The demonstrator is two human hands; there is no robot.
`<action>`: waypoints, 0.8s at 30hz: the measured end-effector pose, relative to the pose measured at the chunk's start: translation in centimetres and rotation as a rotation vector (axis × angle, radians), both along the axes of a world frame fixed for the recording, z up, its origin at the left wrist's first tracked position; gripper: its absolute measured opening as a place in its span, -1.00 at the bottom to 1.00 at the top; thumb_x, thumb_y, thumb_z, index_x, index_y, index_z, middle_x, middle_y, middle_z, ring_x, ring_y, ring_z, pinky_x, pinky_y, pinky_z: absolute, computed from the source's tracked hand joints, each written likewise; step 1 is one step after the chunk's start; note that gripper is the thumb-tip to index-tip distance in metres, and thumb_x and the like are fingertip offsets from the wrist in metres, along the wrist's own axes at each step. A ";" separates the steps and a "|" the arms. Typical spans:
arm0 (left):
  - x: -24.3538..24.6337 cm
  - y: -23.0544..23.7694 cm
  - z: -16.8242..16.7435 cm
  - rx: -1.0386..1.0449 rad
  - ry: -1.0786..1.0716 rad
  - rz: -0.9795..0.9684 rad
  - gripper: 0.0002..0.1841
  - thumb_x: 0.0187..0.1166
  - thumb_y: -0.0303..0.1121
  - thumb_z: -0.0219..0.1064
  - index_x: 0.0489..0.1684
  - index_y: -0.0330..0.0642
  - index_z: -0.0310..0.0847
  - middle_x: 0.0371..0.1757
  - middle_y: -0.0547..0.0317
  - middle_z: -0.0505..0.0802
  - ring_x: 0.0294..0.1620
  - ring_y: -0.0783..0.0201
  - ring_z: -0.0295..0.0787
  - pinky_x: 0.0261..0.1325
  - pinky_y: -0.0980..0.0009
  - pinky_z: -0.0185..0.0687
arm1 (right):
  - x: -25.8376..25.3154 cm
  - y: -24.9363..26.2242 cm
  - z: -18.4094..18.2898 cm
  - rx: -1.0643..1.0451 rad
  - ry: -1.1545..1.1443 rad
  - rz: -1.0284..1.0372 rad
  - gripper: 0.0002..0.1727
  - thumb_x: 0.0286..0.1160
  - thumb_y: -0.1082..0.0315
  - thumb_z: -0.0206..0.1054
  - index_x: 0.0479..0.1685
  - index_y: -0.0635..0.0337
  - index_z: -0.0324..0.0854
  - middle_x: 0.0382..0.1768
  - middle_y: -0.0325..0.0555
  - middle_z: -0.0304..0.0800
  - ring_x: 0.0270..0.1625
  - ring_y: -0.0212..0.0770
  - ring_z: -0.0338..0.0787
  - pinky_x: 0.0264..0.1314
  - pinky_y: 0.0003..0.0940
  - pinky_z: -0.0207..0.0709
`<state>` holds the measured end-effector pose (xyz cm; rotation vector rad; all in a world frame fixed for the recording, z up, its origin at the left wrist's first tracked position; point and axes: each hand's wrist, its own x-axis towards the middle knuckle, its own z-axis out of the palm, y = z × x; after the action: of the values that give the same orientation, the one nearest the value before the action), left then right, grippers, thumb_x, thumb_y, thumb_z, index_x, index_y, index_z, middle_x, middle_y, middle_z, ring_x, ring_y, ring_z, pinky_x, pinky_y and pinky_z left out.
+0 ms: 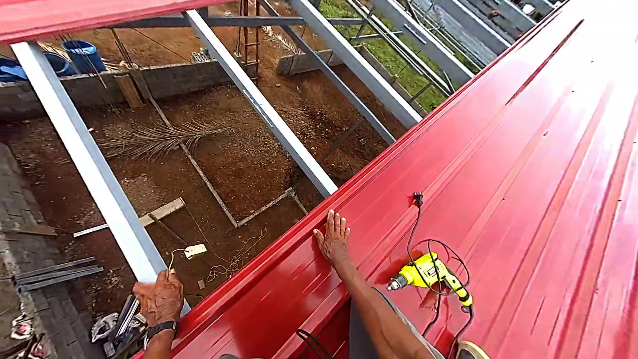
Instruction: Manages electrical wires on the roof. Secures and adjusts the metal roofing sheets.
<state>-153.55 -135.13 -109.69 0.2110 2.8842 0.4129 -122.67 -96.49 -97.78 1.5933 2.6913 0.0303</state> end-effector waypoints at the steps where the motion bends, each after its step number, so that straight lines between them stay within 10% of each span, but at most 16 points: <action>1: 0.0 0.0 0.1 0.004 -0.005 0.000 -0.50 0.79 0.05 0.01 0.27 -0.13 0.69 0.55 -0.69 0.38 0.49 -0.61 0.44 0.22 -0.40 0.61 | -0.1 -0.1 0.1 -0.010 0.005 -0.008 0.06 0.58 -0.44 -0.08 0.97 0.01 -0.21 0.91 0.13 -0.07 0.90 0.29 -0.05 0.78 0.47 -0.10; 8: -0.1 0.0 1.4 -0.030 -0.031 0.005 -0.55 0.76 0.00 0.05 0.24 -0.07 0.74 0.56 -0.64 0.41 0.49 -0.52 0.49 0.26 -0.29 0.64 | -2.1 -2.4 2.5 -0.034 0.162 0.030 -0.04 0.59 -0.26 0.12 0.86 0.22 0.10 0.81 0.30 0.14 0.85 0.31 0.13 0.78 0.40 0.04; 15: -0.3 -1.3 0.9 -0.049 -0.054 0.024 -0.51 0.72 0.09 0.00 0.17 0.01 0.76 0.58 -0.50 0.44 0.49 -0.36 0.54 0.30 -0.15 0.67 | -14.0 -15.6 2.5 -0.312 0.324 0.621 -0.46 0.71 -0.03 0.13 0.48 0.08 0.65 0.54 0.03 0.64 0.78 0.19 0.34 0.85 0.30 0.03; 19: -0.2 -1.5 0.8 -0.006 -0.035 0.022 -0.53 0.69 0.06 0.02 0.07 0.00 0.78 0.57 -0.50 0.46 0.50 -0.34 0.53 0.31 -0.13 0.66 | -21.3 -21.7 0.2 -0.744 -0.187 0.745 -0.40 0.76 -0.04 0.00 0.65 0.04 0.48 0.59 -0.05 0.59 0.80 0.03 0.29 0.89 0.23 -0.11; 24: 0.0 -1.7 0.8 0.022 -0.042 0.037 -0.53 0.67 0.11 0.03 0.01 0.03 0.80 0.55 -0.46 0.48 0.51 -0.29 0.54 0.32 -0.06 0.68 | -25.8 -26.0 -5.2 -1.093 -0.387 0.708 -0.34 0.70 0.17 0.14 0.78 0.14 0.25 0.56 0.18 0.58 0.61 0.16 0.57 0.64 0.29 0.36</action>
<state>-153.56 -136.87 -108.88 0.1511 2.8471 0.4509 -148.47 -122.47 -102.95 0.2751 2.1111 -0.8397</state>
